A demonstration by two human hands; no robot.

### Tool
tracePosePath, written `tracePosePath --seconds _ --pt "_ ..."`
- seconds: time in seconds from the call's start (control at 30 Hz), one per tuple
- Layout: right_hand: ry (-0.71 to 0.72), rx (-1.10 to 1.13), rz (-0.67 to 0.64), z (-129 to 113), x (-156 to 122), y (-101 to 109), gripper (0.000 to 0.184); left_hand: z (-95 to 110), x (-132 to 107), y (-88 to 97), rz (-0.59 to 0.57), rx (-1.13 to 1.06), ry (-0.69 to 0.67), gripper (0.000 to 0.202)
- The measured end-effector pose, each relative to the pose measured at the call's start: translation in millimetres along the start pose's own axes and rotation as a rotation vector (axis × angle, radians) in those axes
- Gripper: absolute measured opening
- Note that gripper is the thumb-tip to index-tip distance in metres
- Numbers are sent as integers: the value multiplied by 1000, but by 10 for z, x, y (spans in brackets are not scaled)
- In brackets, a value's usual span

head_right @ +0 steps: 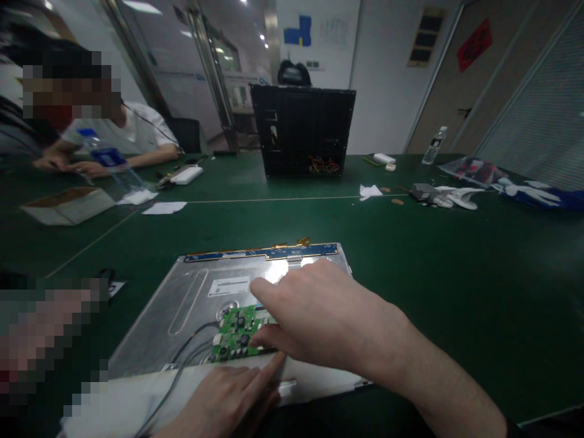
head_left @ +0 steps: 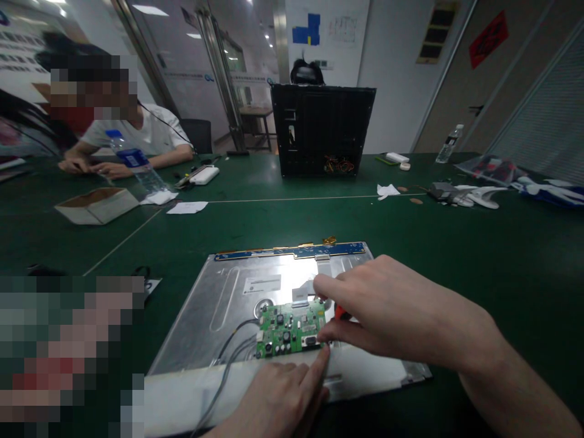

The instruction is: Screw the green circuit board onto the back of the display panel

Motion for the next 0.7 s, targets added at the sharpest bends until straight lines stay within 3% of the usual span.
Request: tracePosePath --seconds 0.23,0.47,0.6,0.7 --pt "-8 -20 26 -16 -20 7 9 2 4 -22 22 29 -4 39" --pt "66 15 -15 -44 -33 32 15 14 2 28 -6 -26 6 38" --pt "6 -1 -1 -4 -9 4 22 9 -6 10 30 -19 -10 36" --pt "-35 -38 29 17 -2 -12 16 -1 -4 -16 86 18 -18 36"
Point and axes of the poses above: each hand's wrist, its own x-axis towards the middle knuckle, its own y-axis out of the back of the hand, z = x × y, the point moved 2 cm from there along x, towards the middle knuckle, and after that the axes turned 14 degrees about -z, right-handed, at the moved point
